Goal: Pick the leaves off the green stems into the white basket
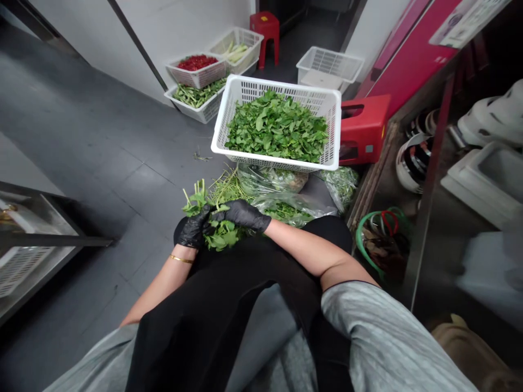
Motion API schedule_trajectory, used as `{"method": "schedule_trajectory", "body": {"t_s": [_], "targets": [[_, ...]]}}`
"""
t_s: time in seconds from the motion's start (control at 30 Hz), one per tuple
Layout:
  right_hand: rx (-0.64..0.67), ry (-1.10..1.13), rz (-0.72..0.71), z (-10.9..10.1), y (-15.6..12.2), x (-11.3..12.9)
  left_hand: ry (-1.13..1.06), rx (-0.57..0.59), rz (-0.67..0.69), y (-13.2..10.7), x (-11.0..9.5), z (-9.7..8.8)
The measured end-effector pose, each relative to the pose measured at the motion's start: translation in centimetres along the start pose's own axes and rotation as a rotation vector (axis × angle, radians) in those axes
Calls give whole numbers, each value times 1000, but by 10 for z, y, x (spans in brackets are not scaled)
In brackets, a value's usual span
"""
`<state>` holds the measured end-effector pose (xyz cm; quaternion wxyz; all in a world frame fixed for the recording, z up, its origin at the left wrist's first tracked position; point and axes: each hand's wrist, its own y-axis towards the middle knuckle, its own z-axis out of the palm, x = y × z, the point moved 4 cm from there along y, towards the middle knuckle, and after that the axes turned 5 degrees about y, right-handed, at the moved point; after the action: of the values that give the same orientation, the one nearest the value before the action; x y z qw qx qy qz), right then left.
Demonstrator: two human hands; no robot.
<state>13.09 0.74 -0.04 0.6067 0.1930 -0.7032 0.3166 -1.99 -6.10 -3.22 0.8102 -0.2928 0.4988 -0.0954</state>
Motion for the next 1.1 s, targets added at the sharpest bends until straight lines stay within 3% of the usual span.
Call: {"method": "schedule_trajectory", "body": {"t_s": [0.07, 0.13, 0.2, 0.3, 0.4, 0.5, 0.6, 0.67, 0.77, 0.87, 0.93, 0.97, 1.03, 1.1], "targets": [[172, -15, -4, 9, -6, 0, 22, -35, 22, -1, -9, 4], [264, -17, 5, 15, -8, -2, 43, -44, 13, -2, -15, 9], [194, -46, 9, 14, -8, -3, 14, -31, 0, -1, -18, 15], [-106, -83, -44, 3, -12, -2, -144, 6, 29, 1, -24, 19], [-346, 11, -130, -9, -26, 2, -314, -40, 110, 2, -35, 10], [-297, 125, -102, -14, -33, -1, -321, -52, 134, -2, -43, 3], [-178, 241, -47, -12, -30, -3, -257, -4, 133, -6, -41, 7], [-171, 266, -58, -15, -24, 3, -220, 3, 113, -5, -38, 11], [-281, 117, -130, -49, -4, 29, -168, 8, 14, 0, -35, 13], [-567, -258, -283, -127, 34, 73, -152, 38, -58, 3, -39, 12], [-683, -557, -239, -180, 61, 99, -157, 72, -85, 0, -43, 10], [-717, -594, -211, -201, 72, 109, -152, 82, -100, -2, -43, 9], [-776, -643, -168, -218, 81, 120, -118, 70, -132, -5, -40, 6], [-743, -606, -198, -195, 76, 116, -67, 31, -131, -6, -34, 2]]}}
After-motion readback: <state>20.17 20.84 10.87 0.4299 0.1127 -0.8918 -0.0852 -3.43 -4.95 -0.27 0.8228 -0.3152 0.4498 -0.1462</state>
